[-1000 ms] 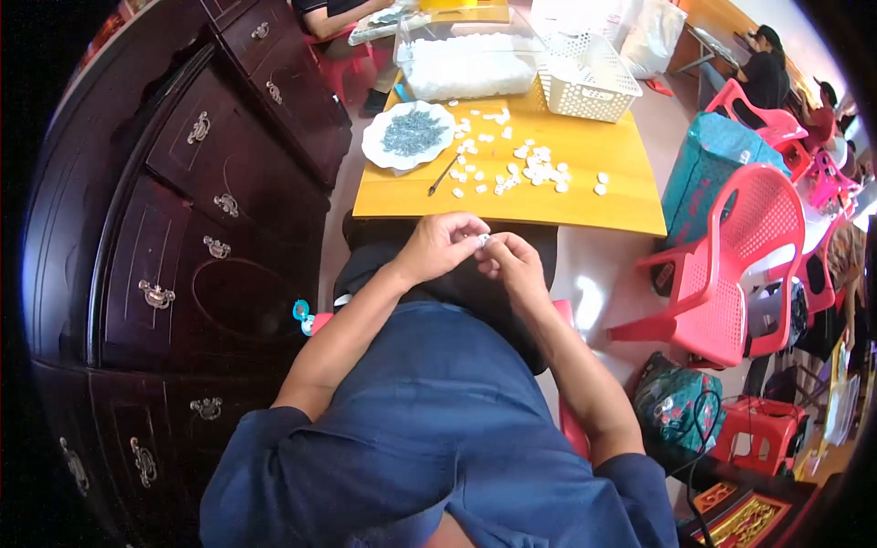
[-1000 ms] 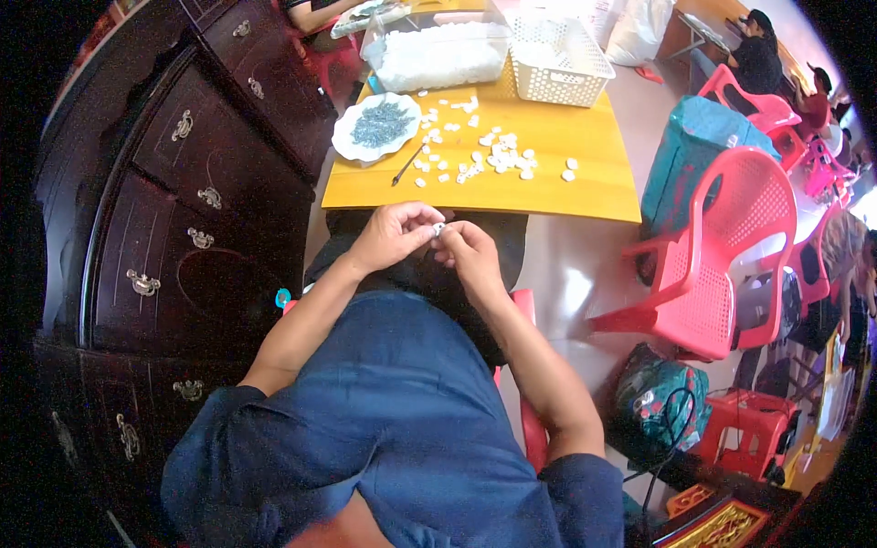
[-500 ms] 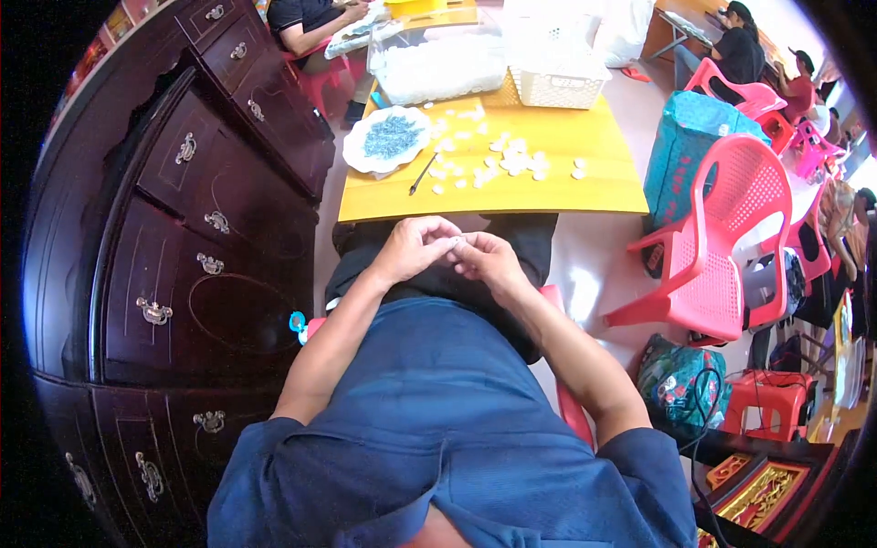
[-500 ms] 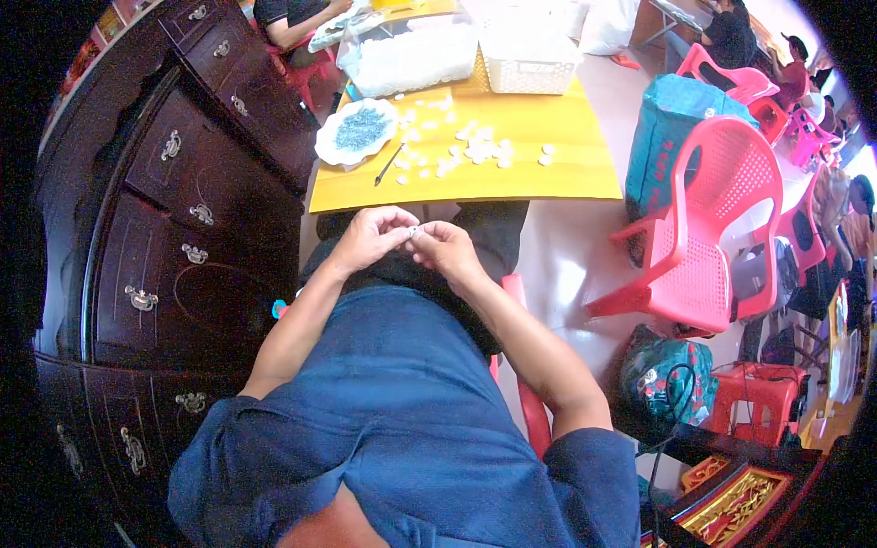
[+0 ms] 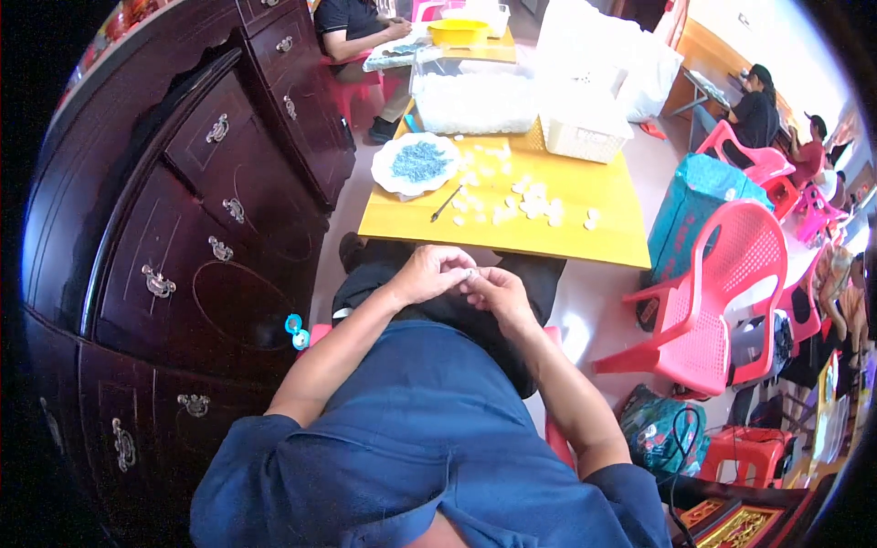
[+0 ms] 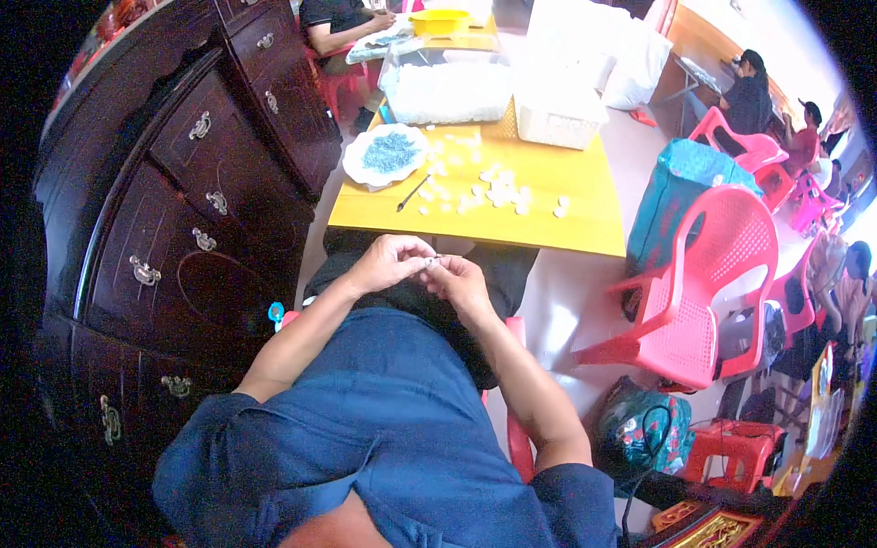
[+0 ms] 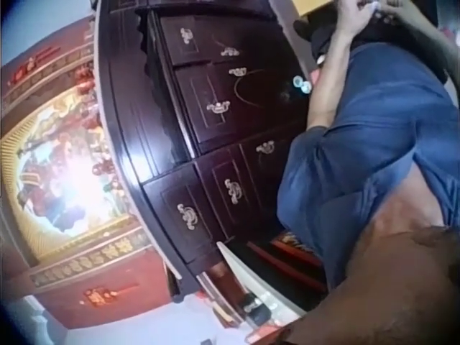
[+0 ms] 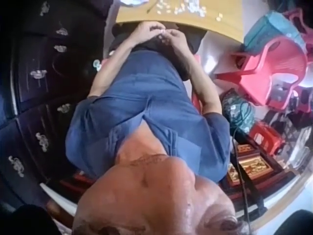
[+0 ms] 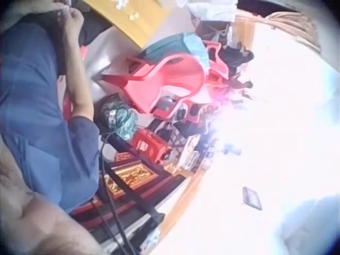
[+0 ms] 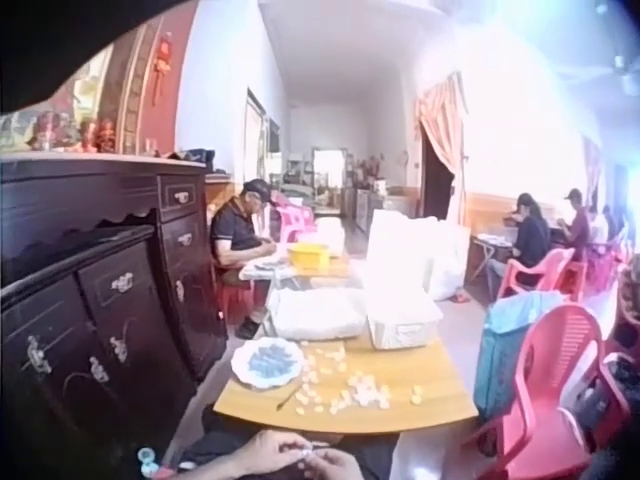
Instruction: Manual assembly of small components at a workbench.
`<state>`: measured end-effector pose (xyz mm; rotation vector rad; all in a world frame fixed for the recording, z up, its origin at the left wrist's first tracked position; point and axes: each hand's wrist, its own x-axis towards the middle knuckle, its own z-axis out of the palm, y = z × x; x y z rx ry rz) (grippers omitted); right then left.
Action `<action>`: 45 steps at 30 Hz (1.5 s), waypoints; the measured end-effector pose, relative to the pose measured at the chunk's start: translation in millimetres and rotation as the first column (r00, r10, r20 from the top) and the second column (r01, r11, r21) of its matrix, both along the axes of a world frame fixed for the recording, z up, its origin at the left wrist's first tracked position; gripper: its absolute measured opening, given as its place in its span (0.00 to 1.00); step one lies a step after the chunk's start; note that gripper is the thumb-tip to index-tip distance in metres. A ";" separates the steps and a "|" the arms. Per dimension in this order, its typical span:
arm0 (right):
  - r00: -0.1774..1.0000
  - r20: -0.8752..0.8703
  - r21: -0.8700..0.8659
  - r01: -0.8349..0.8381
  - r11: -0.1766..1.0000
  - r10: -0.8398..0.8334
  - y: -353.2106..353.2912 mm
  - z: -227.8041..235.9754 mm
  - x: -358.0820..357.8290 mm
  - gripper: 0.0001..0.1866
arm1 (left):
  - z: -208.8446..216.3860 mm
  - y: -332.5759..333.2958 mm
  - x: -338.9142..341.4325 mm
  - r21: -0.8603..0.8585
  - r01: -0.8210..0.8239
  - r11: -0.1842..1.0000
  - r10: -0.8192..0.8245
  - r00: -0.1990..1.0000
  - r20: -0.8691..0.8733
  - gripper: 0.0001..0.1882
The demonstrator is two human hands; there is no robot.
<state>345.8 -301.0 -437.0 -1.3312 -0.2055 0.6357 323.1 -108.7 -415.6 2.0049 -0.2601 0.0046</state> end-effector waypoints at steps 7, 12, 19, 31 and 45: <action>0.999 -0.013 0.015 -0.052 0.999 0.052 -2.0 -3.6 3.4 0.09 | 0.4 -1.4 0.0 -0.179 0.012 0.984 -0.024 0.998 -0.065 0.06; 0.999 -0.017 0.005 -0.044 0.999 0.044 -2.0 -3.1 3.9 0.09 | -5.0 1.0 2.6 -0.133 0.036 0.991 -0.037 0.999 -0.010 0.06; 0.999 -0.048 0.034 -0.024 0.999 0.026 -1.8 1.1 0.8 0.08 | -0.9 2.1 1.4 -0.063 0.042 0.997 -0.039 0.998 0.049 0.07; 0.983 -0.178 0.130 0.062 0.990 -0.038 2.6 -1.6 3.6 0.06 | 23.7 -10.6 -11.4 0.181 -0.079 0.980 0.030 0.965 0.261 0.22; 0.943 -0.328 0.226 0.021 0.974 0.056 4.1 -3.1 2.6 0.11 | 12.1 -4.8 -11.7 0.197 -0.079 0.977 -0.010 0.910 0.414 0.17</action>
